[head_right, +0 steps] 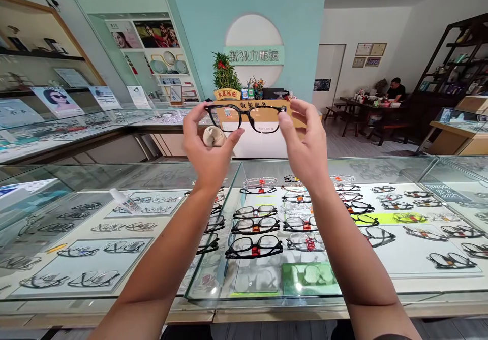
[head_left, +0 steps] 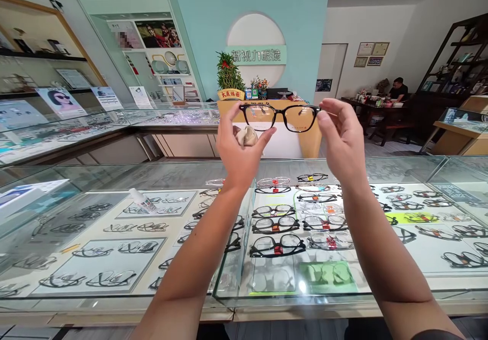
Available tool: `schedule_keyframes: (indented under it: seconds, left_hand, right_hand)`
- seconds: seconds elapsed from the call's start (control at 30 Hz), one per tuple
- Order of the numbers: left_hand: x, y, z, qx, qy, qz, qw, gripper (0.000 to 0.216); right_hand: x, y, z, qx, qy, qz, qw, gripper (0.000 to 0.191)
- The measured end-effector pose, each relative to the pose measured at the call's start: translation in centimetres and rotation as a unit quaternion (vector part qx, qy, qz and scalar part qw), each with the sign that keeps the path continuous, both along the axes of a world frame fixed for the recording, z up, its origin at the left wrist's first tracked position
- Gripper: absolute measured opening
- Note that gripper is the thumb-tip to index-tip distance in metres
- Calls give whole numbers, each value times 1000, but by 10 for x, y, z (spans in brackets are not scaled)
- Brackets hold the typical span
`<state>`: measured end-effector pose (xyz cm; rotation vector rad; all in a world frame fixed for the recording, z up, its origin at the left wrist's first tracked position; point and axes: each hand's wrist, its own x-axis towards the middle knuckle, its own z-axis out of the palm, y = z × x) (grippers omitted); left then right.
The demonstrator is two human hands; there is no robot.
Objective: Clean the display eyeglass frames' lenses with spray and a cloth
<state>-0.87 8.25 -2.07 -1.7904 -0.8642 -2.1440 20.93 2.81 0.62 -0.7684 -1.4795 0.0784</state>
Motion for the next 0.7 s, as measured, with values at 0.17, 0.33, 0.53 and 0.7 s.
schedule_keyframes:
  seconds: [0.17, 0.33, 0.53, 0.7]
  left_hand:
    - [1, -13, 2, 25, 24, 25, 999, 86]
    - [2, -16, 3, 12, 31, 29, 999, 87]
    - [-4, 1, 4, 6, 12, -16, 1000, 84]
    - [-10, 18, 2, 9, 14, -64, 998, 86]
  right_hand:
    - [6, 9, 3, -74, 51, 42, 995, 37]
    - [5, 9, 3, -88, 82, 66, 991, 33]
    - [0, -2, 8, -64, 89, 61, 992, 22]
    - [-2, -10, 11, -60, 94, 91, 990, 15]
